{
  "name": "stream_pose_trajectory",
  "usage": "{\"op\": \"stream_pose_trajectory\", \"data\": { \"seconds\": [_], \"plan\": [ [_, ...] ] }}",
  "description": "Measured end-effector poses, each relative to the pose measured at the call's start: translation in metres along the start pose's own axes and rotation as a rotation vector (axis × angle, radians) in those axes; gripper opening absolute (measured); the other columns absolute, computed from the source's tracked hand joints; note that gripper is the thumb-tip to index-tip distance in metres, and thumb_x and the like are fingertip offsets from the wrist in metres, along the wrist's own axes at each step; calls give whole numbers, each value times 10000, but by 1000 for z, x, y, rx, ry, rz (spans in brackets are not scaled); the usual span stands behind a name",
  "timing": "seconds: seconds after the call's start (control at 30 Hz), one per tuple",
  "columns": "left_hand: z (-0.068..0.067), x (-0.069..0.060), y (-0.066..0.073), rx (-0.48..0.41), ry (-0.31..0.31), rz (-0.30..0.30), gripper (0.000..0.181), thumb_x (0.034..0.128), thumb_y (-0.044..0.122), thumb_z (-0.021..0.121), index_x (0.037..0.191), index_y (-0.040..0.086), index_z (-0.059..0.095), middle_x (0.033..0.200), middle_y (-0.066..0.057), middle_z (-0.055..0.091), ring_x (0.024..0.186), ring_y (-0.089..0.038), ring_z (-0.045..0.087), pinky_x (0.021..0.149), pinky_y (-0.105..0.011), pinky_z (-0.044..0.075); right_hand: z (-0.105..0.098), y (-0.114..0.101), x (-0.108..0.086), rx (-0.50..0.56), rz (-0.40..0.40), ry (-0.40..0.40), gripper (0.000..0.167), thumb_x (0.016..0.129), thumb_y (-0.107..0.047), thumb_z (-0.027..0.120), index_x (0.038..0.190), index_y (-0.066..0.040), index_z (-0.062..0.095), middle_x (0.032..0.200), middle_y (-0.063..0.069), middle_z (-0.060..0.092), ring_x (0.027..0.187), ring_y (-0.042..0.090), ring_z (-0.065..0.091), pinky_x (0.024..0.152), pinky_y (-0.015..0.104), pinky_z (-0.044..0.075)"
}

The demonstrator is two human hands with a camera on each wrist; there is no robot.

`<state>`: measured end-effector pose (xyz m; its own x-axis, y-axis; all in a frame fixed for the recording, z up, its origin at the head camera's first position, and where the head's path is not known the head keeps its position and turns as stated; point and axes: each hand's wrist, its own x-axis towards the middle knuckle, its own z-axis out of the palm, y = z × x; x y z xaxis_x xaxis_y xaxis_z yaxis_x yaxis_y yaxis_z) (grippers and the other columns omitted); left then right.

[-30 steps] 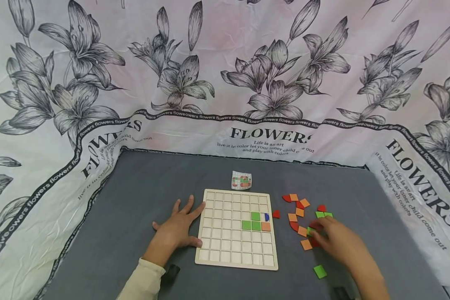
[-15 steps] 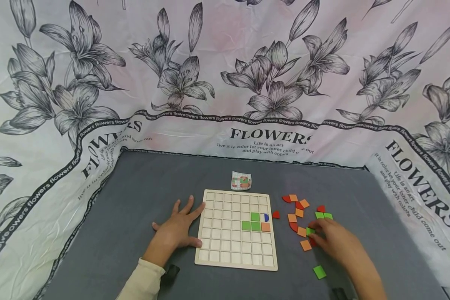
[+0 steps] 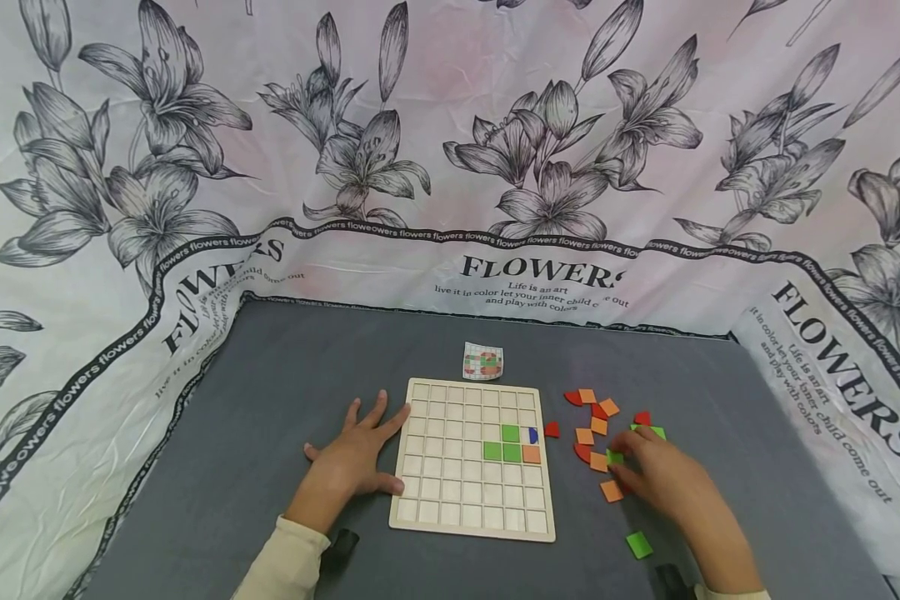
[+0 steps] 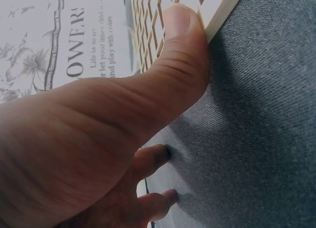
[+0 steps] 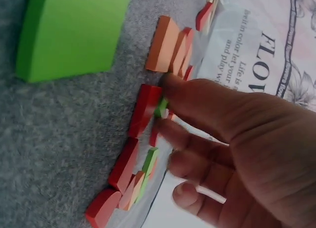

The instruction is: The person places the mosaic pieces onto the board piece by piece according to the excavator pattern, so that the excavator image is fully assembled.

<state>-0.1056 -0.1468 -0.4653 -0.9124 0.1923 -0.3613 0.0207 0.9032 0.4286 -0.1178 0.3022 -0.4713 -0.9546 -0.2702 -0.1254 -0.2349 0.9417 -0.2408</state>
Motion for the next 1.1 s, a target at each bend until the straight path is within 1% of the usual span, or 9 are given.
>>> {"op": "stream_pose_trajectory", "data": {
  "seconds": [0.1, 0.2, 0.33, 0.43, 0.57, 0.67, 0.8, 0.93, 1.1],
  "plan": [
    [0, 0, 0, 2, 0, 1, 1114, 762, 407, 946, 1680, 362, 318, 1788, -21, 113, 1631, -426, 49, 909, -1003, 164, 1, 2, 3, -7, -16, -2, 235, 910, -238, 839, 1066, -105, 726, 1010, -1, 603, 832, 152, 627, 737, 463, 595],
    [1, -1, 1, -4, -4, 5, 1110, 764, 405, 945, 1680, 359, 321, 1787, -21, 115, 1630, -428, 48, 906, -1004, 162, 0, 3, 7, -16, -22, -19, 227, 906, -253, 822, 1037, -109, 707, 990, -15, 577, 775, 109, 564, 689, 409, 559],
    [1, -1, 1, -9, -4, 9, 1106, 762, 397, 947, 1678, 354, 329, 1786, -22, 121, 1630, -428, 52, 907, -1003, 164, -2, 1, 11, -9, -13, -41, 247, 910, -295, 807, 1026, -119, 679, 983, -18, 562, 743, 104, 523, 640, 362, 504],
    [1, -1, 1, -2, 3, 5, 1109, 757, 400, 950, 1677, 355, 332, 1786, -21, 126, 1630, -425, 60, 911, -1001, 172, -5, -5, 15, 2, -13, -40, 283, 911, -331, 806, 1049, -122, 674, 997, -16, 573, 757, 111, 525, 646, 356, 498],
    [1, 0, 0, 1, 8, 1, 1113, 755, 403, 948, 1677, 362, 328, 1786, -19, 122, 1631, -423, 57, 911, -1001, 170, -9, -17, 22, 6, -44, -24, 296, 916, -338, 805, 1081, -118, 695, 1046, -17, 621, 799, 93, 568, 692, 389, 550],
    [1, 0, 0, 0, 8, 1, 1115, 753, 403, 948, 1678, 362, 326, 1786, -23, 122, 1630, -427, 55, 909, -1002, 165, -10, -28, 28, 18, -94, -2, 251, 929, -298, 799, 1065, -109, 704, 1046, -10, 638, 793, 80, 592, 689, 363, 563],
    [2, 0, -1, -5, 12, 8, 1114, 752, 402, 948, 1677, 360, 330, 1785, -31, 126, 1628, -436, 58, 902, -1004, 164, -11, -43, 36, 21, -187, 49, 199, 931, -235, 803, 1038, -95, 710, 980, -17, 639, 751, 67, 570, 625, 269, 521],
    [2, -1, -1, -11, 12, 8, 1111, 755, 395, 951, 1677, 358, 332, 1785, -32, 124, 1628, -435, 56, 902, -1005, 163, -11, -60, 44, -1, -282, 84, 179, 921, -183, 802, 1038, -77, 717, 951, -19, 650, 715, 40, 536, 588, 229, 489],
    [1, 0, -1, -7, 8, 6, 1106, 761, 397, 948, 1678, 357, 331, 1786, -31, 124, 1628, -435, 56, 902, -1004, 167, -11, -85, 50, -42, -324, 77, 235, 930, -194, 812, 1101, -53, 735, 1000, 31, 648, 652, 15, 498, 561, 214, 468]
  ]
}}
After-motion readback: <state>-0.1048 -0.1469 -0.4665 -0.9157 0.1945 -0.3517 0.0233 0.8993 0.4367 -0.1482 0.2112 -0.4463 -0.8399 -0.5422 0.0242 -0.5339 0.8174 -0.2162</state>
